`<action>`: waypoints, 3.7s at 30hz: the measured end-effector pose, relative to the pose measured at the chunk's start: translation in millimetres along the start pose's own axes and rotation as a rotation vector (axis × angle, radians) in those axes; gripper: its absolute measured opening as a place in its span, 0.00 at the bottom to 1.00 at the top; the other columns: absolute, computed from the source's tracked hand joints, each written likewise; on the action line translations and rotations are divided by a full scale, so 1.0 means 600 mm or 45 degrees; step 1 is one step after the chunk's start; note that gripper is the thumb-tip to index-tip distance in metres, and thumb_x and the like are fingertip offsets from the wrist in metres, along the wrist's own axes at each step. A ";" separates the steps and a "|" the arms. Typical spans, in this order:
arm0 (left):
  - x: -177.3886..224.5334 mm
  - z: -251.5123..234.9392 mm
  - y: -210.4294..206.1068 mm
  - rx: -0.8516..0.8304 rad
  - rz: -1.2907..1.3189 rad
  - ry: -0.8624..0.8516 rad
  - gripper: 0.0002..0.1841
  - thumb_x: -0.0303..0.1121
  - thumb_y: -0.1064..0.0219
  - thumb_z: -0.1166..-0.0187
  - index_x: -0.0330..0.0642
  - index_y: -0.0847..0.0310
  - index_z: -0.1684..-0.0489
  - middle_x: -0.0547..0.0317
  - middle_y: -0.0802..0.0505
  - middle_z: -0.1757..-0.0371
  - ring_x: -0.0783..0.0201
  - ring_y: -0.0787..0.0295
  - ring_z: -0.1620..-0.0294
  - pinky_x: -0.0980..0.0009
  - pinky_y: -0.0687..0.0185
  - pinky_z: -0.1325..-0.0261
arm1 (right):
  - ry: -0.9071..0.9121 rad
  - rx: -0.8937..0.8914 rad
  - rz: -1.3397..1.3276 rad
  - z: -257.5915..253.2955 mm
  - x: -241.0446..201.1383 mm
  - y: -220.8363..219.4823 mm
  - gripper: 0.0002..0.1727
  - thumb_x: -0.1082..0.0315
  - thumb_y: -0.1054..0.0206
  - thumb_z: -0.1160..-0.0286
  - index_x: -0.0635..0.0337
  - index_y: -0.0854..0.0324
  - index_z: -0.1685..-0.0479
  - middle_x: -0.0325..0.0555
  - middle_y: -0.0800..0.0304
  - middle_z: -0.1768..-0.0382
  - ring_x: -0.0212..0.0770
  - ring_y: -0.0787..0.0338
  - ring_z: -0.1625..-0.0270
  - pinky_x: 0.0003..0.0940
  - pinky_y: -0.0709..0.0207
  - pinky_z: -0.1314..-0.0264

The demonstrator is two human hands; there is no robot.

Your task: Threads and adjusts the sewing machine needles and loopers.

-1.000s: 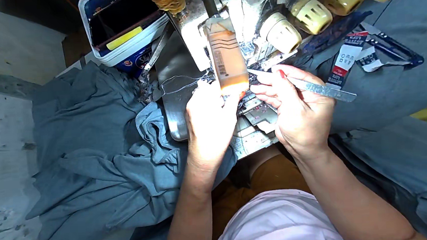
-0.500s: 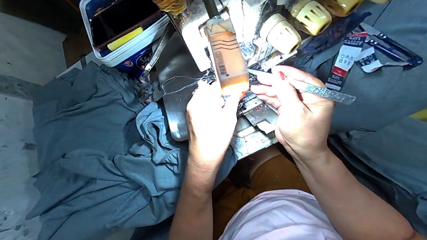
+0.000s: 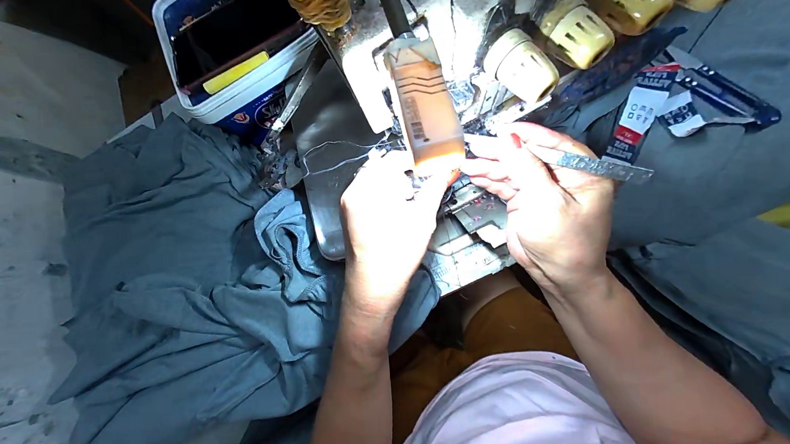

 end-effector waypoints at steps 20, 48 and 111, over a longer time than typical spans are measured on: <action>-0.020 -0.019 0.017 -0.104 -0.086 0.018 0.07 0.27 0.37 0.16 0.39 0.13 0.50 0.51 0.11 0.56 0.65 0.16 0.59 0.69 0.21 0.52 | -0.712 0.143 -0.470 -0.034 0.014 -0.013 0.08 0.75 0.43 0.12 0.65 0.17 0.52 0.48 0.04 0.69 0.39 0.03 0.68 0.31 0.07 0.60; -0.010 -0.009 -0.005 0.099 -0.241 -0.060 0.07 0.27 0.36 0.18 0.35 0.11 0.59 0.50 0.13 0.64 0.60 0.16 0.66 0.68 0.22 0.63 | -0.754 0.117 -0.476 -0.028 0.008 -0.004 0.09 0.70 0.43 0.10 0.64 0.19 0.47 0.48 0.04 0.65 0.38 0.03 0.67 0.29 0.08 0.61; -0.018 -0.006 0.002 0.064 -0.172 -0.033 0.12 0.30 0.33 0.21 0.37 0.10 0.45 0.51 0.12 0.63 0.65 0.20 0.72 0.73 0.25 0.68 | -0.792 0.144 -0.491 -0.038 0.016 -0.014 0.08 0.73 0.44 0.11 0.65 0.18 0.53 0.47 0.05 0.71 0.37 0.04 0.71 0.27 0.09 0.65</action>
Point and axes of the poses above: each hand's wrist, its own z-axis away from the middle knuckle, its own y-axis out of the back of the hand, x = y × z, the point moved 4 cm from there along -z, towards the middle knuckle
